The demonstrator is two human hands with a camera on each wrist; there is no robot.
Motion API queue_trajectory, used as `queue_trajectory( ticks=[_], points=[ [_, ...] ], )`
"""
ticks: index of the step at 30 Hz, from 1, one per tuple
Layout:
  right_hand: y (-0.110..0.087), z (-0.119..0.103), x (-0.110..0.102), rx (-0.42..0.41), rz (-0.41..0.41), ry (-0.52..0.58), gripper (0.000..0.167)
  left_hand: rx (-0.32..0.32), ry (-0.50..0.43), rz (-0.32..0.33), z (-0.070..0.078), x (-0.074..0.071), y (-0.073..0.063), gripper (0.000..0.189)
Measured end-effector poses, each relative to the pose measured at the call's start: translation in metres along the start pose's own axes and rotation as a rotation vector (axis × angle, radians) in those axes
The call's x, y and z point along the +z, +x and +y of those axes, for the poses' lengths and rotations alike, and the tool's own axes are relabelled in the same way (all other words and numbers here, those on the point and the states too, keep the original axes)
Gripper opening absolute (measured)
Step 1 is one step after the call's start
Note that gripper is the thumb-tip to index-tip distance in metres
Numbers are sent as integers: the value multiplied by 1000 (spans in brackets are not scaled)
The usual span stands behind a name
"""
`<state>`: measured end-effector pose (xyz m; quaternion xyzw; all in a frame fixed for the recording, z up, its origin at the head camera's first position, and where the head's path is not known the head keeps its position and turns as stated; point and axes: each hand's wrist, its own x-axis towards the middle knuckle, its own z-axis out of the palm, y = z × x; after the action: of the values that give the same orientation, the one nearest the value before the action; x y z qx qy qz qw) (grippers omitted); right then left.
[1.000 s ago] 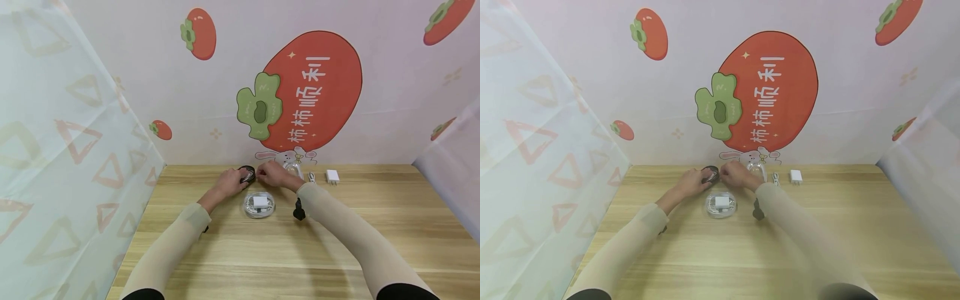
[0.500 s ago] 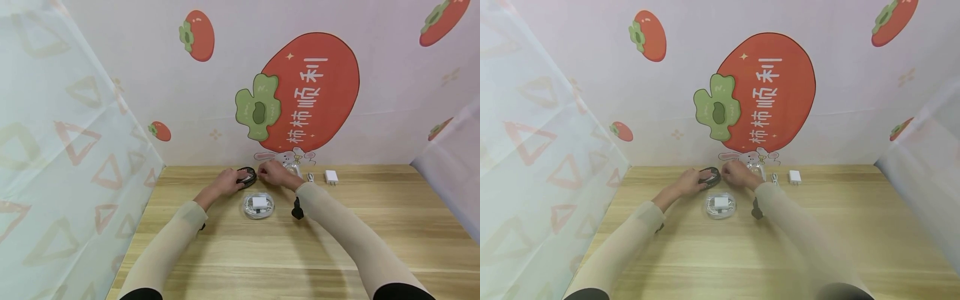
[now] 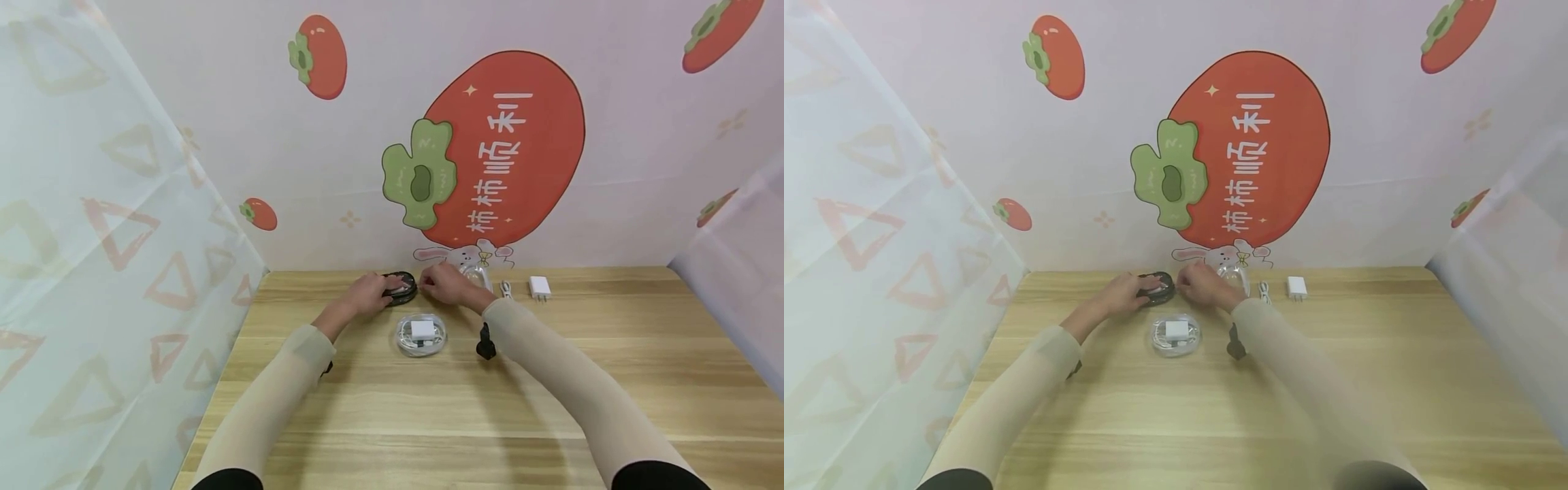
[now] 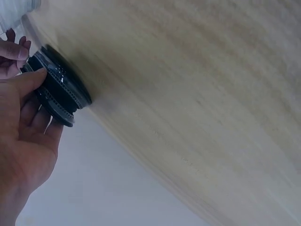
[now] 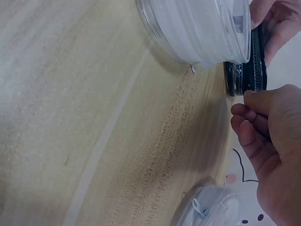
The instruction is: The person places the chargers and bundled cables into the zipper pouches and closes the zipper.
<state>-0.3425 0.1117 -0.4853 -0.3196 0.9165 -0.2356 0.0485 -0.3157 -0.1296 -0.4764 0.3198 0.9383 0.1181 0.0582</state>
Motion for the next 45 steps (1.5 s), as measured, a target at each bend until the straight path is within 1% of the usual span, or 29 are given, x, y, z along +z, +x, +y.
queue_trajectory(
  ticks=[4, 7, 11, 14, 17, 24, 27, 35, 45],
  points=[
    [-2, 0, 1, -5, 6, 8, 8, -9, 12, 33, 7, 1, 0, 39],
    [-2, -1, 2, -13, 5, 17, 8, -16, 51, 75, 13, 4, 0, 36],
    [-2, -3, 5, -28, -4, 24, 7, -44, 116, 109, 15, 10, 1, 40],
    [-3, -5, 6, -36, -14, 20, 6, -63, 124, 118, 14, 14, 1, 43],
    [-4, -7, 6, -50, -20, 17, 6, -61, 122, 123, 14, 16, -2, 43],
    [-6, -7, 6, -79, -33, 15, 6, -15, 116, 138, 11, 17, -6, 42],
    [-7, -6, 5, -84, -40, 4, 6, -6, 106, 148, 10, 18, -7, 42],
    [-4, 0, 1, -102, -24, -16, 8, -11, 39, 159, 10, 19, -8, 42],
    [2, 5, -2, -69, -1, -8, 8, -16, 43, 176, 8, 19, -9, 42]
  ],
)
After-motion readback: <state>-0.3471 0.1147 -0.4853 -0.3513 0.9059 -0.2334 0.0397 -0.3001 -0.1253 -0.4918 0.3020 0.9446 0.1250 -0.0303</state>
